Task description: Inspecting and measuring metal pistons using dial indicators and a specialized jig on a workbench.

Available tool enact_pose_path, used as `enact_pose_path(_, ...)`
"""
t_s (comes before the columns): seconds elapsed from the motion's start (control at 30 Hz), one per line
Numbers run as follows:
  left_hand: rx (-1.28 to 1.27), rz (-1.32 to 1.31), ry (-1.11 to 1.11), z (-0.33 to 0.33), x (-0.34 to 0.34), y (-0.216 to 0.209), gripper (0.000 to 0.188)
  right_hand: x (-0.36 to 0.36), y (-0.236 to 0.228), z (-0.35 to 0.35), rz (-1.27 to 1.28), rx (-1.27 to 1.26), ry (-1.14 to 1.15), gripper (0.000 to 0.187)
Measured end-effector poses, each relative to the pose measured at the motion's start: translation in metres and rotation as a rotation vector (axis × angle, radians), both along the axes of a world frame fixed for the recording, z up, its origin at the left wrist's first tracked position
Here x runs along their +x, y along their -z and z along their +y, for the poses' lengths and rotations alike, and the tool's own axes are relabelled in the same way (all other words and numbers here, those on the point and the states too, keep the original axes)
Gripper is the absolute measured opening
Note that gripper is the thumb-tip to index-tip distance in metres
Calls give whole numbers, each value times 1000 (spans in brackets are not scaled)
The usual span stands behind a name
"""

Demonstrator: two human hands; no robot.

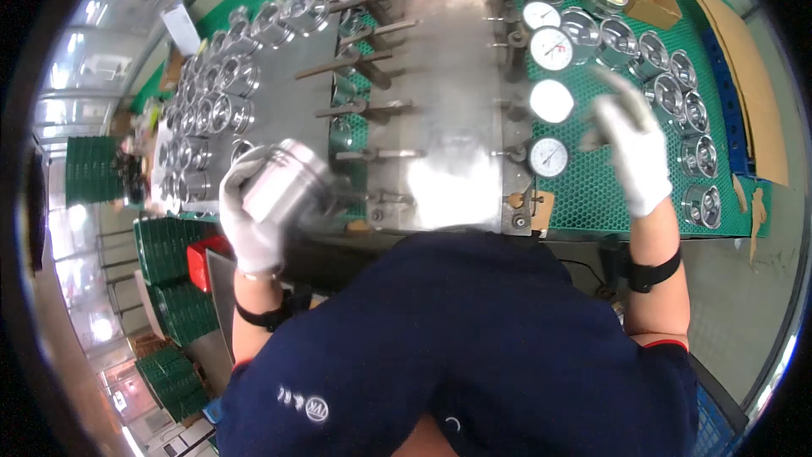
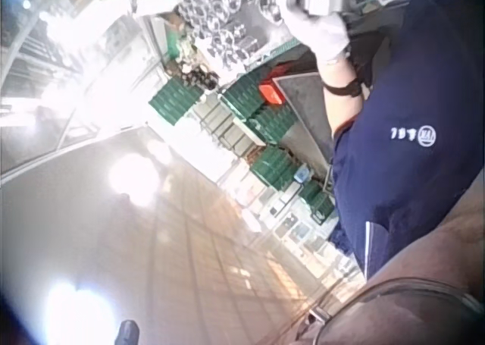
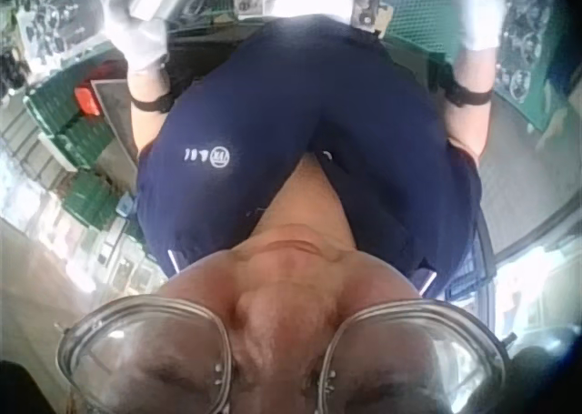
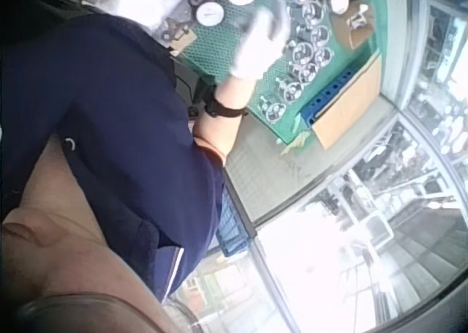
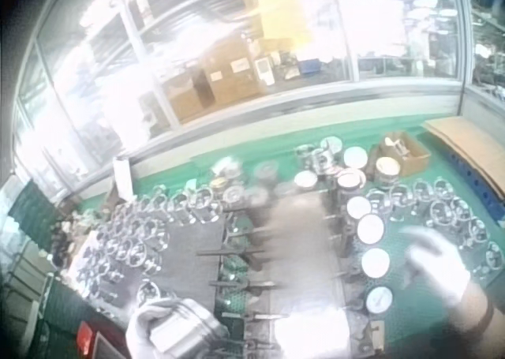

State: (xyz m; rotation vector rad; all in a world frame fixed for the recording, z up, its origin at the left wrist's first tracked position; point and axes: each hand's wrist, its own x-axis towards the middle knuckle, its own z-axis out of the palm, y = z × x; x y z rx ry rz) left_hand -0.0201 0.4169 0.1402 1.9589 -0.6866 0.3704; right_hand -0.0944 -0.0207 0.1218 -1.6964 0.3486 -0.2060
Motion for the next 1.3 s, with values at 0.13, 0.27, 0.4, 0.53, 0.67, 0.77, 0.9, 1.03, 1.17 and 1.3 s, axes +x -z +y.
enact_pose_path(0.13,-362,228,343,-71,-18,-20,46,7,-27,104,-279,-287,-759,96)
enact_pose_path(0.27,-147,521,422,-85,-22,-16,55,1,4,139,-388,-115,-680,119)
enact_pose_path(0.4,247,465,618,-72,-5,-4,64,-8,2,123,-314,-615,-539,103)
enact_pose_path(0.53,380,486,498,-90,-9,15,75,-1,16,130,-204,-909,-477,90)
enact_pose_path(0.67,453,117,410,-108,-11,39,87,-5,22,132,-172,-910,-432,89)
enact_pose_path(0.77,458,24,325,-112,-12,50,97,-20,21,126,-256,-810,-374,86)
enact_pose_path(0.9,392,15,282,-120,-8,57,93,-33,22,118,432,-272,-408,81)
enact_pose_path(1.03,298,25,283,-128,-2,59,95,-40,31,122,617,258,-355,85)
enact_pose_path(1.17,291,53,307,-127,2,61,94,-39,32,123,592,242,-354,85)
enact_pose_path(1.3,298,60,331,-128,3,62,92,-39,35,123,576,251,-349,85)
